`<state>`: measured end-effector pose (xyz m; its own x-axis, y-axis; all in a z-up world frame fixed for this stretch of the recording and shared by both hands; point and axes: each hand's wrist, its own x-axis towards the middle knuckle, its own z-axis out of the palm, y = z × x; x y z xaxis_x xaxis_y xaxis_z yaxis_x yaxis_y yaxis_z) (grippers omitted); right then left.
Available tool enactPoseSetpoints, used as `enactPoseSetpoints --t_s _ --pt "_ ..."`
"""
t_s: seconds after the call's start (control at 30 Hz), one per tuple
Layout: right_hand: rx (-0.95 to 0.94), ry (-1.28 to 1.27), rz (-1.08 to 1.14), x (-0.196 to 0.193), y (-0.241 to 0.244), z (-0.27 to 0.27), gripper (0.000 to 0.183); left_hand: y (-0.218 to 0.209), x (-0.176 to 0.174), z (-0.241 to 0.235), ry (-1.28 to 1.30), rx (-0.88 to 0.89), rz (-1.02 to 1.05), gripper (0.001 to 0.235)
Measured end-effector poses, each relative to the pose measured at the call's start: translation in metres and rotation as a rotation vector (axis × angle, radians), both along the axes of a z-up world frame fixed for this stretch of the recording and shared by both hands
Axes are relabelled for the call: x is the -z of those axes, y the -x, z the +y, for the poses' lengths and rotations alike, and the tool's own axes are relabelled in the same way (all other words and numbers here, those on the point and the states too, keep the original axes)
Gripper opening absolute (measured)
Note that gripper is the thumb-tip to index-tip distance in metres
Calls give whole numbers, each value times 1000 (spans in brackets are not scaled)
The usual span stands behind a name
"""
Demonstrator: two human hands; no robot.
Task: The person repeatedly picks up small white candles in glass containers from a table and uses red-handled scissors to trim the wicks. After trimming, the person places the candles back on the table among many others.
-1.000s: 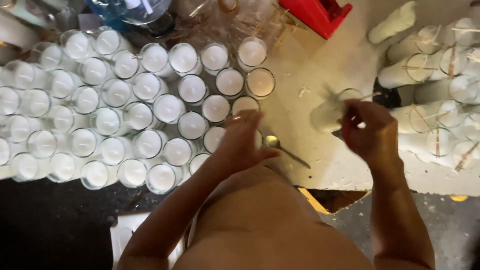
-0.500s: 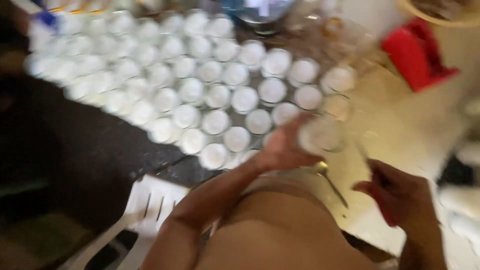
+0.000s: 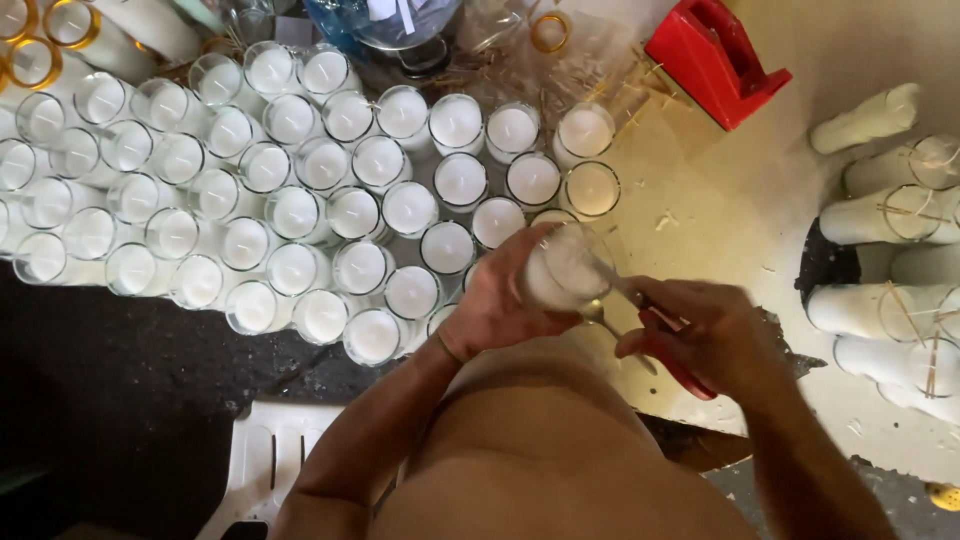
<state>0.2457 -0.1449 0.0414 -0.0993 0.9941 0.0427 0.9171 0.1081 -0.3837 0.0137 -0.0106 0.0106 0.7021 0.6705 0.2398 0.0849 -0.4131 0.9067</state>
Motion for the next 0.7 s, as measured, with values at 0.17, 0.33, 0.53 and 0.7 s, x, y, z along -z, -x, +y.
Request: enactPoseSetpoints --t_s 0.17,0.33,0.53,0.7 --pt "146 -55 380 -11 6 6 49 -8 7 -4 96 -214 -114 88" --pt "82 -143 180 -20 -6 10 50 -13 0 5 22 -130 -111 87" --pt "104 -180 269 -1 -15 8 42 -26 -6 11 -113 -92 -121 84" --pt "450 -109 567 49 -26 -9 44 -24 6 11 -4 -80 -76 91"
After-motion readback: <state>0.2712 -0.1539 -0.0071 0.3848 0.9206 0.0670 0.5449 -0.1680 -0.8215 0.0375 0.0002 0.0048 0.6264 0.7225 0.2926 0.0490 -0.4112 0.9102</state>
